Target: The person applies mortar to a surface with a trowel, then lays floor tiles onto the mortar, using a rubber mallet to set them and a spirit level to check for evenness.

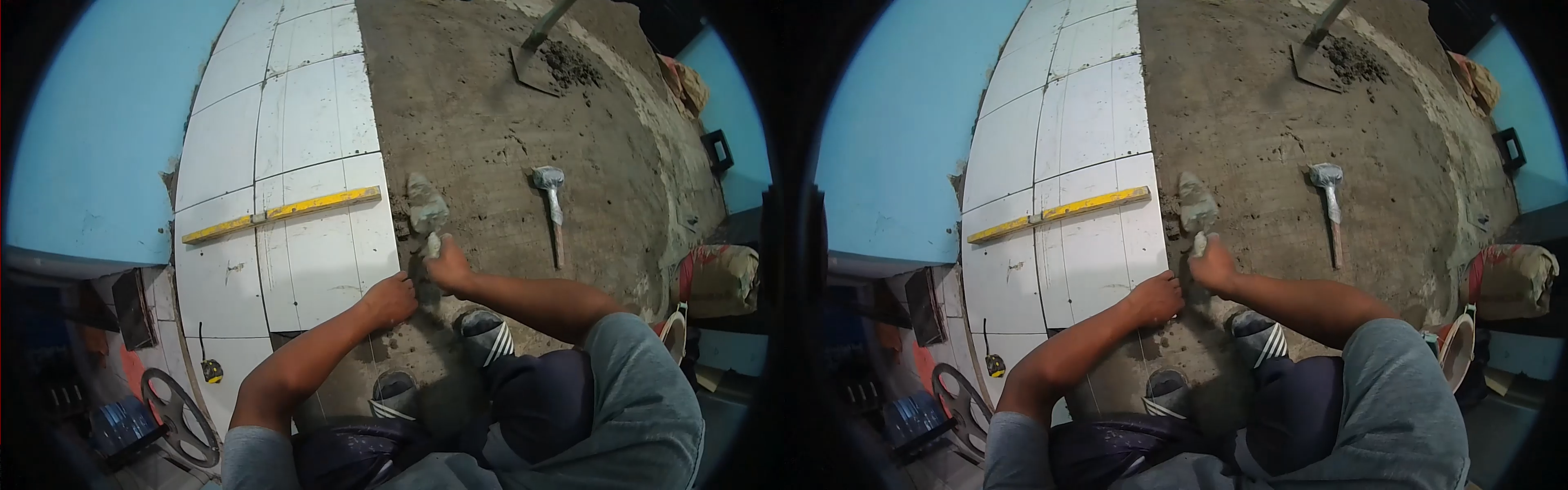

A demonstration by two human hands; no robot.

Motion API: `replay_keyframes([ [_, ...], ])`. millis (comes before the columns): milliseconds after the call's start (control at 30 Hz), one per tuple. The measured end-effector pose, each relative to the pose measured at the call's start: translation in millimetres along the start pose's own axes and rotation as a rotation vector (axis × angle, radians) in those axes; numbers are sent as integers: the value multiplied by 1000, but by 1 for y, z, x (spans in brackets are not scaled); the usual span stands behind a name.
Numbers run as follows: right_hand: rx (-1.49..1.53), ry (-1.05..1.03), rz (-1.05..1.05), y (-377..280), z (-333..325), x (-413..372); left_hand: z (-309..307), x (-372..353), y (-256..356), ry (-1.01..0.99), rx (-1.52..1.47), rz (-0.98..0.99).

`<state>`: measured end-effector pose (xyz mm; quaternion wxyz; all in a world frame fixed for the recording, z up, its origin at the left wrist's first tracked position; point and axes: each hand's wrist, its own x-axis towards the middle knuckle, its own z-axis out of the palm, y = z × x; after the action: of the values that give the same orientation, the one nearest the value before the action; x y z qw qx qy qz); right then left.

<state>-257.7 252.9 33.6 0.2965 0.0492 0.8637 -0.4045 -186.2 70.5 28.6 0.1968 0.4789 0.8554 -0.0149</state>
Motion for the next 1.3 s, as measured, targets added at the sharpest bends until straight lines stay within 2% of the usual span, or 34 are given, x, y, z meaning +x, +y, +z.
replay_keyframes([
  [67, 118, 107, 51, 6, -1, 1, 13, 0, -2, 148, -50, 14],
  [100, 174, 162, 77, 6, -4, 1, 11, -1, -2, 131, -46, 11],
  [167, 123, -100, -7, 5, -9, 5, 7, 0, -2, 98, -40, 4],
  [200, 98, -230, -52, 2, -10, 5, -1, 1, -1, -9, -39, -6],
  [233, 158, -260, -99, -9, -10, -3, -8, 2, 0, -116, -36, -15],
  [300, 121, -163, -109, 0, 0, -1, -23, 3, 1, -286, -16, -21],
  [400, 113, 53, -39, 19, 3, 1, 1, 0, -1, 1, -20, 7],
  [500, 153, 232, 22, 28, -7, 12, 0, -1, -1, 25, -53, 1],
  [600, 1, -69, -152, 18, 0, 11, -3, 0, 0, -4, -33, -5],
  [700, 88, -69, -182, 13, 17, 12, -2, 0, -2, -74, -92, -12],
  [800, 183, 120, -65, 25, 13, 16, 1, 0, -1, 32, -40, -6],
  [900, 281, 193, 80, 32, 15, 29, -2, 1, 0, 15, -83, -26],
  [1000, 125, -141, -138, 31, 32, 24, 4, 3, -2, -52, -56, -11],
  [1033, 97, -139, -130, 26, 31, 21, 3, 4, -3, -46, -44, -8],
  [1133, 71, -41, -65, 20, 11, 14, 1, 2, -3, -11, -29, -15],
  [1233, 157, 215, 49, 19, 11, 22, 3, 1, 0, 20, -53, -32],
  [1300, 110, -28, -100, 23, 21, 28, 1, 3, 0, -28, -53, -34],
])
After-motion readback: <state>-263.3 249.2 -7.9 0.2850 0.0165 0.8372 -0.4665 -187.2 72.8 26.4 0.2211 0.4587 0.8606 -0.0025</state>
